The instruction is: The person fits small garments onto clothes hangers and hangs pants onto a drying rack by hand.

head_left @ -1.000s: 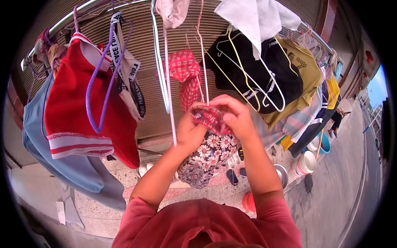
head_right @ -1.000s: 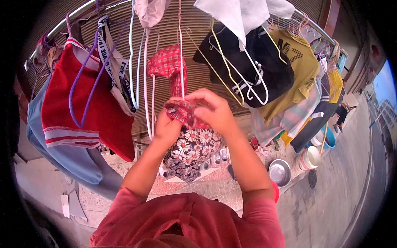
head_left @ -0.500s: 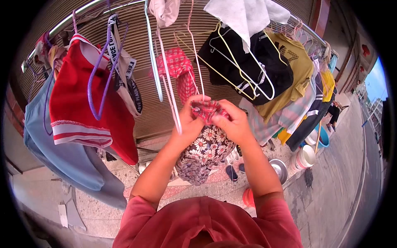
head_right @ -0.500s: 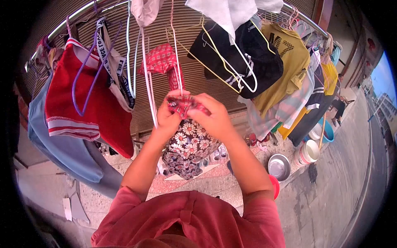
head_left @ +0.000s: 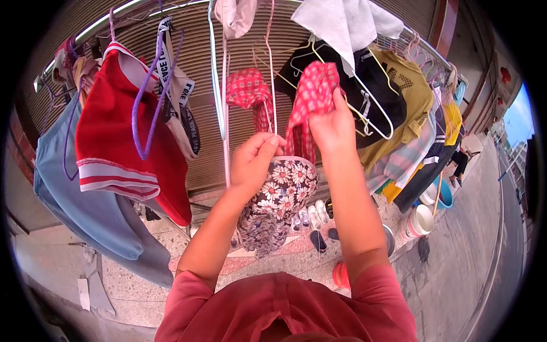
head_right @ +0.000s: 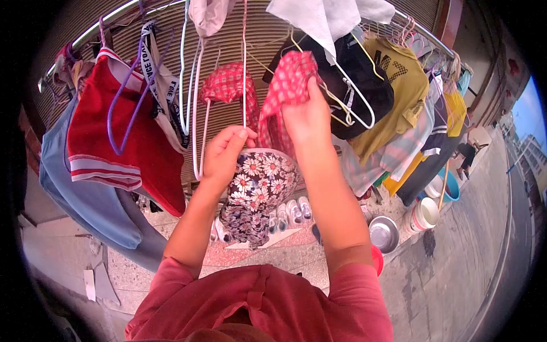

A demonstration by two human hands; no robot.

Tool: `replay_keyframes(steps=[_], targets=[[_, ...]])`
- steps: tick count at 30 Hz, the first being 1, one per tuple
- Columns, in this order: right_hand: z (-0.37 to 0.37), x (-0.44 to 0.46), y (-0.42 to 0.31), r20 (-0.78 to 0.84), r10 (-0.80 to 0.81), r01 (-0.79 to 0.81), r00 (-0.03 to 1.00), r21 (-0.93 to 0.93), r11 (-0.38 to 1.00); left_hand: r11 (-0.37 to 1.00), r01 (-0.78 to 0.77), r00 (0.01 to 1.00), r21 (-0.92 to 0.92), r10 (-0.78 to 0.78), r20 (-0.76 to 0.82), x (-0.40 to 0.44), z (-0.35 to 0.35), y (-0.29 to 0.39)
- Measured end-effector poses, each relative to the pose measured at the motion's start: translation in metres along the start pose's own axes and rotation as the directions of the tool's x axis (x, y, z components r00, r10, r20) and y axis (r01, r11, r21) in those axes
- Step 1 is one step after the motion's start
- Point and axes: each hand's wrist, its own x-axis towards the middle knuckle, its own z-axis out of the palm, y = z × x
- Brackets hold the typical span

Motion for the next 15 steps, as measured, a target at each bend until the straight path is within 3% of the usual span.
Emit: replay_keyframes(steps=[7, 11, 15], targets=[[0.021, 0.031, 0.034, 0.136, 0.058, -0.083, 0.989, 0.187, 0.979, 0.998, 0.004, 0.999, -0.063, -0.001, 0.045, 0.003, 0.009, 0.004], [0.036, 0.027, 0.042, -0.044, 0.052, -0.049, 0.998, 0.068, 0.996, 1.0, 0.022, 0.999, 0.019, -0.023, 0.035, 0.002, 0.003, 0.009], [0.01, 0.048, 0.049, -0.001, 0.013, -0.013, 1.0, 0.0, 1.0, 1.0, 0.02, 0.999, -0.022, -0.019, 0.041, 0.004, 0.005, 0.001]])
